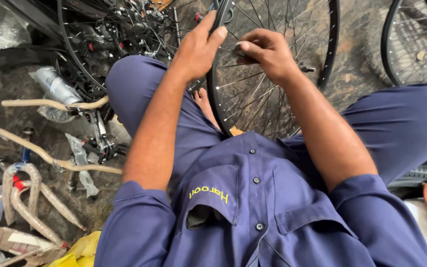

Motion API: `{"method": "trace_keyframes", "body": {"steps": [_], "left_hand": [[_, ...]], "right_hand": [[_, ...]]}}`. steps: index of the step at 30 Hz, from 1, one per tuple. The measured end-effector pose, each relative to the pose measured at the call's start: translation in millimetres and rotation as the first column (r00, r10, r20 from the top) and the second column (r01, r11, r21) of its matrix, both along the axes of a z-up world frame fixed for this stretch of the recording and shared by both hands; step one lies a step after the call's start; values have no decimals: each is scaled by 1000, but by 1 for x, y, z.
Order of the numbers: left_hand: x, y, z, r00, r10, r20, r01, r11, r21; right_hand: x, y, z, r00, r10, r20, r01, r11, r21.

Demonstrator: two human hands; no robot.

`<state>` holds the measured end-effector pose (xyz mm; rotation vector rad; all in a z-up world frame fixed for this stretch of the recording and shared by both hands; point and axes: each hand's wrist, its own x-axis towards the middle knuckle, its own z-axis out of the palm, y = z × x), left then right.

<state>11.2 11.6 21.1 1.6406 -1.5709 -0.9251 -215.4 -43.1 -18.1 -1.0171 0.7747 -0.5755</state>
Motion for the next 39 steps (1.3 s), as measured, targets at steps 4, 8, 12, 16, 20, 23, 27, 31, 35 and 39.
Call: {"method": "trace_keyframes", "body": {"steps": [4, 8, 12, 16, 20, 23, 27, 31, 35, 39], "left_hand": [[11, -3, 2, 998, 31, -54, -26, 996, 87], [10, -6, 0, 998, 43, -50, -38, 994, 101], [12, -7, -7, 999, -5, 40, 8, 997, -76], [10, -3, -8, 999, 40, -18, -39, 997, 67], [13, -7, -10, 999, 23, 30, -21, 999, -42], [7, -8, -10, 997, 18, 73, -20, 999, 37], [4, -8, -5, 994, 48, 103, -55, 996, 64], [4, -12, -5, 986, 50, 161, -68, 992, 105], [-1, -8, -4, 966, 58, 251, -91, 988, 123], [-4, -12, -4, 968, 78, 239, -88, 996, 30]], "right_hand": [[-8, 27, 17, 996, -86, 8, 82, 928, -362], [-8, 52, 43, 977, 24, -212, -178, 642, -746], [1, 51, 41, 962, 56, -267, -256, 526, -811], [19, 52, 32, 933, 112, -342, -336, 613, -715], [24, 51, 36, 932, 132, -338, -350, 578, -738], [34, 66, 38, 907, -107, -408, -385, 186, -904], [40, 67, 44, 807, -164, -568, -531, 219, -818], [13, 37, 44, 872, 342, -351, -482, 725, -493], [26, 58, 19, 879, 111, -463, -374, 763, -527], [40, 79, 4, 752, -170, -637, -451, 573, -685]]}}
